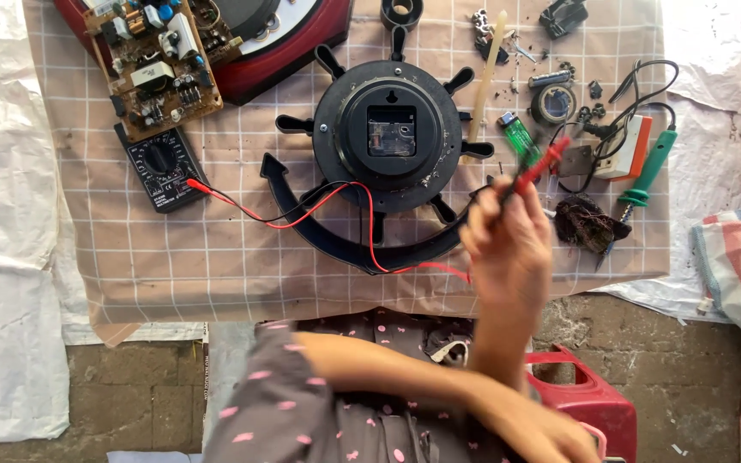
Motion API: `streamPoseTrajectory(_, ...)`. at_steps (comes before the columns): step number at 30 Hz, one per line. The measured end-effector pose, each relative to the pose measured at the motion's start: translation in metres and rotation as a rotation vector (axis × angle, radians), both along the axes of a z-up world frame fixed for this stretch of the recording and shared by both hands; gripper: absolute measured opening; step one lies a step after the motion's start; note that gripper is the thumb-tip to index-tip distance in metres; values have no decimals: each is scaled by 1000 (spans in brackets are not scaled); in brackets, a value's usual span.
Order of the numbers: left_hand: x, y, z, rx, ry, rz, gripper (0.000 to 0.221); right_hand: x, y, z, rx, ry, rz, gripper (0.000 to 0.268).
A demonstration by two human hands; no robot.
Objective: Reassembling a clock by inspecting the internal circuit board and fitting the mechanism into the frame.
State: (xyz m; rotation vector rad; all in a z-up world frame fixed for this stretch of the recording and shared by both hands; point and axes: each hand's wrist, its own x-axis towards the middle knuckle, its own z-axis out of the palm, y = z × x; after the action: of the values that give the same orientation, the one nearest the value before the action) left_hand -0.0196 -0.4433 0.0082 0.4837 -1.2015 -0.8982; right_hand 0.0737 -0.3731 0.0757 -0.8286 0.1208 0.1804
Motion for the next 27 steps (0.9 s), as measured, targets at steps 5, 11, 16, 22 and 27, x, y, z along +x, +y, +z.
streamPoseTrajectory(5,55,199,80,341,-389,870,30,-56,-22,38,-674,-203,147,14)
streamPoseTrajectory(11,38,223,20,928,-1058,1048,85,-63,-83,-4,738,-58,318,11)
streamPoseTrajectory(16,15,230,26,1063,-1228,1074,59,-59,-89,-18,385,-54,177,13)
streamPoseTrajectory(22,-18,253,47,1222,-1210,1041,51,-54,-67,-45,-155,42,199,22)
streamPoseTrajectory(27,-39,262,39,1466,-728,683,52,-57,-56,-56,-275,25,203,25)
